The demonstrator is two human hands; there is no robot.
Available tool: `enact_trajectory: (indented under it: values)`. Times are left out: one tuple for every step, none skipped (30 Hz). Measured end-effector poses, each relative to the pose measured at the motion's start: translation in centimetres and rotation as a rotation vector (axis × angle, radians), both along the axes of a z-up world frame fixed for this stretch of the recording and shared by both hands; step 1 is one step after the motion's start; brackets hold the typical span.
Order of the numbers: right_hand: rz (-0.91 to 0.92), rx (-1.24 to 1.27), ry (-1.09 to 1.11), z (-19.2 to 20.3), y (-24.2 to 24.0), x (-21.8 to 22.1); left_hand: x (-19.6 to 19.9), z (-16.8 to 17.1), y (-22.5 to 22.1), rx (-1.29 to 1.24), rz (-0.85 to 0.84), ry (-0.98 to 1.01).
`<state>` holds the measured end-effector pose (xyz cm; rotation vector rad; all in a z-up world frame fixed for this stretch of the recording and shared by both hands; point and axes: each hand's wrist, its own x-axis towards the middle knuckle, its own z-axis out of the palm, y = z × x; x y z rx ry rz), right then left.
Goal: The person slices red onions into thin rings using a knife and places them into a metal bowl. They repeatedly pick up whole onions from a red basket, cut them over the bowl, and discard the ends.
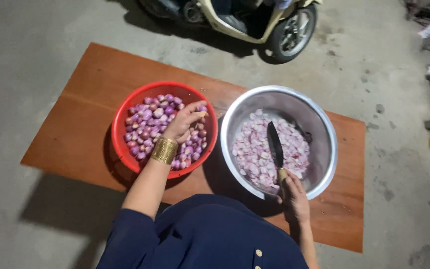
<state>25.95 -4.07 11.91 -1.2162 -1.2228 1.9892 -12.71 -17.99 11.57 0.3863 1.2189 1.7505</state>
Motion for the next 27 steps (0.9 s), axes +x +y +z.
enact_trajectory:
  values:
    - [-0.022,0.009,0.005,0.5,-0.6,-0.4,1.0,0.0,1.1,0.009,-0.022,0.005]
    - [-0.033,0.021,0.011,1.0,-1.2,-0.8,2.1,0.0,2.1,0.043,-0.048,-0.113]
    - [-0.043,0.033,0.016,1.5,-1.8,-1.3,3.2,0.1,3.2,0.074,-0.075,-0.231]
    - [-0.063,0.039,0.024,1.3,-2.2,-1.5,4.2,-1.7,4.8,0.078,-0.095,-0.224]
    - [-0.042,0.14,0.037,1.1,-2.6,-1.7,5.2,-3.6,6.5,0.065,-0.065,-0.235]
    - [-0.02,0.239,0.049,0.8,-3.0,-2.1,6.1,-5.5,8.0,0.049,-0.034,-0.245]
    - [-0.039,0.244,0.056,-0.7,-2.7,-2.3,7.0,-6.2,9.2,0.051,-0.052,-0.237]
    - [-0.042,0.313,0.085,-2.1,-2.5,-2.5,7.9,-6.9,10.4,0.034,-0.036,-0.317]
    - [-0.046,0.383,0.112,-3.6,-2.1,-2.7,8.9,-7.6,11.5,0.015,-0.019,-0.396]
    - [-0.068,0.385,0.114,-3.1,-2.1,-3.0,9.5,-7.6,12.4,0.012,-0.041,-0.391]
    - [-0.062,0.468,0.068,-2.6,-2.0,-3.5,10.2,-7.7,13.4,0.0,-0.013,-0.458]
    - [-0.054,0.545,0.014,-2.3,-2.1,-3.6,11.1,-8.1,13.9,-0.018,0.016,-0.532]
    - [-0.075,0.541,0.007,-1.9,-2.9,-3.7,12.1,-7.7,14.1,-0.027,-0.005,-0.533]
    - [-0.063,0.57,-0.054,-1.5,-3.5,-3.9,12.9,-7.2,14.3,-0.047,-0.002,-0.515]
    - [-0.051,0.597,-0.116,-1.2,-4.1,-4.2,13.6,-6.7,14.5,-0.066,-0.001,-0.496]
    - [-0.062,0.595,-0.121,-1.4,-4.2,-4.1,14.0,-7.5,14.9,-0.07,-0.011,-0.497]
    - [-0.104,0.604,-0.106,-1.7,-4.4,-4.0,14.3,-8.3,15.2,-0.089,-0.003,-0.475]
    - [-0.141,0.614,-0.09,-1.9,-4.5,-4.0,14.5,-9.0,15.5,-0.104,0.01,-0.452]
    - [-0.148,0.613,-0.093,-2.0,-4.5,-3.9,14.7,-8.7,15.5,-0.107,0.003,-0.452]
    - [-0.198,0.514,-0.038,-2.0,-4.5,-3.8,14.7,-8.2,15.6,-0.115,-0.033,-0.455]
    - [-0.247,0.414,0.016,-2.0,-4.5,-3.8,14.7,-7.8,15.6,-0.122,-0.069,-0.457]
    - [-0.25,0.415,0.017,-1.0,-4.9,-3.9,14.6,-7.2,15.3,-0.122,-0.071,-0.455]
    - [-0.278,0.329,0.033,0.0,-5.3,-3.9,14.4,-6.7,15.1,-0.119,-0.067,-0.476]
    - [-0.307,0.243,0.048,1.0,-5.7,-3.9,14.3,-6.2,14.9,-0.117,-0.065,-0.498]
    - [-0.311,0.243,0.047,0.2,-5.6,-3.7,14.3,-6.0,14.8,-0.118,-0.07,-0.498]
    - [-0.325,0.247,0.052,-0.5,-5.5,-3.5,14.3,-5.7,14.8,-0.107,-0.078,-0.5]
    - [-0.338,0.251,0.057,-1.2,-5.4,-3.3,14.3,-5.5,14.7,-0.095,-0.086,-0.503]
